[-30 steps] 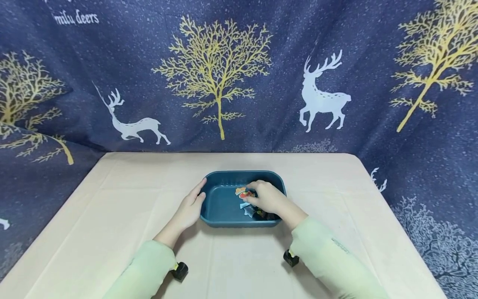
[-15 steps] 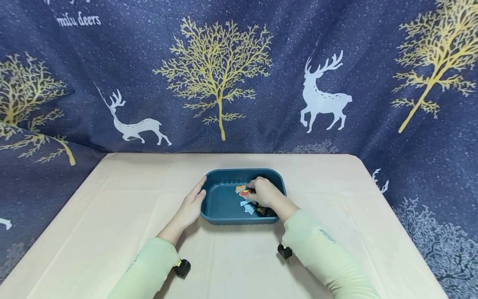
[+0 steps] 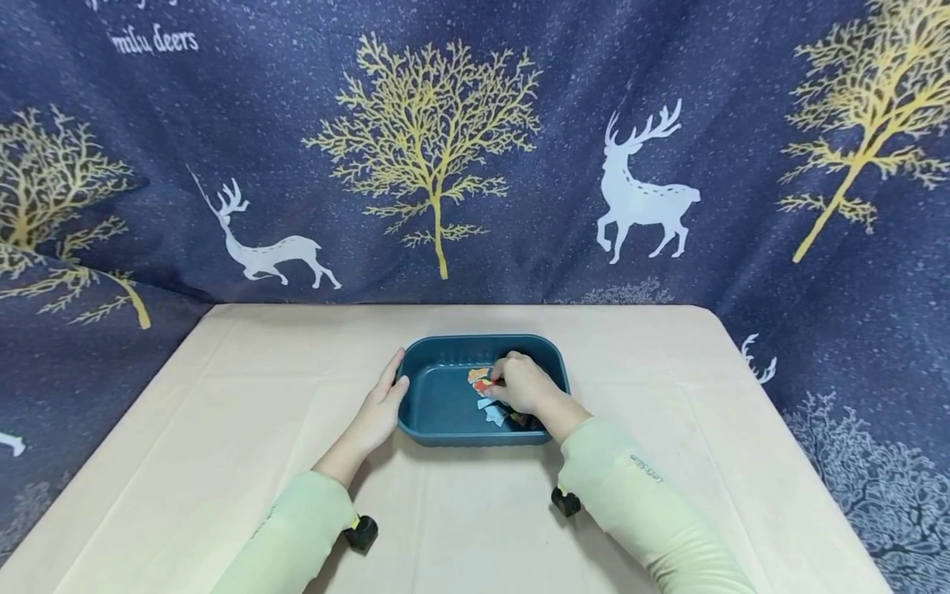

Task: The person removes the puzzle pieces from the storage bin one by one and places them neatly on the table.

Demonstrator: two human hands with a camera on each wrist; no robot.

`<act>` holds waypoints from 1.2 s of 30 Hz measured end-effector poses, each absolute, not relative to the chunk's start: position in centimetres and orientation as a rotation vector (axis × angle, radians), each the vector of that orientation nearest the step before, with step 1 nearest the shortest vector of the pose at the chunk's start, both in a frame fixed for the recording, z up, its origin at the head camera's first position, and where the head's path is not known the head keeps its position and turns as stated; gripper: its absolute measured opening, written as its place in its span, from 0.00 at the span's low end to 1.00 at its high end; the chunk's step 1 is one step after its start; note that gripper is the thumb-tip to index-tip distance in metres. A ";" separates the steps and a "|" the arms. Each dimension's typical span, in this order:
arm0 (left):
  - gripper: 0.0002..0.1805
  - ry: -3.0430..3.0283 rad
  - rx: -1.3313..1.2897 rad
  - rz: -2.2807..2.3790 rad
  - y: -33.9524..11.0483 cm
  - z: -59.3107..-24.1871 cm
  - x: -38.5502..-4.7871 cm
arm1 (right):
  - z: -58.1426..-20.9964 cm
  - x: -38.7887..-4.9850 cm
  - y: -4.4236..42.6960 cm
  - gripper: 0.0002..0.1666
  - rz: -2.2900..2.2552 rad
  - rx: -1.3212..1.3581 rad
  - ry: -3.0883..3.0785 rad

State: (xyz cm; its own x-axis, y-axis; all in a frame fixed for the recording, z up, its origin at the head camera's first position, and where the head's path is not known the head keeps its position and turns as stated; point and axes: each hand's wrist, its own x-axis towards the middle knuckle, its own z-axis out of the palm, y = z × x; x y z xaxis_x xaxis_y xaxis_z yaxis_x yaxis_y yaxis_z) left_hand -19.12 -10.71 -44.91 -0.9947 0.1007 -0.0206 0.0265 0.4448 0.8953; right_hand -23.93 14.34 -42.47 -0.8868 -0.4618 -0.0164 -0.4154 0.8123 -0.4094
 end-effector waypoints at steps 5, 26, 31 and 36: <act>0.31 2.541 0.088 1.655 -10.8 -44.6 -19.1 | -42.5 -24.0 14.0 0.16 -0.612 -0.729 2.874; 0.31 2.582 -0.035 1.698 -9.7 -44.2 -19.3 | -42.3 -24.5 13.7 0.04 -0.699 -0.710 2.803; 0.32 2.521 -0.061 1.708 -9.4 -44.3 -19.5 | -42.1 -24.2 13.9 0.02 -0.826 -0.645 2.743; 0.33 2.491 -0.074 1.702 -9.4 -44.3 -19.5 | -41.9 -24.0 14.1 0.04 -0.881 -0.652 2.694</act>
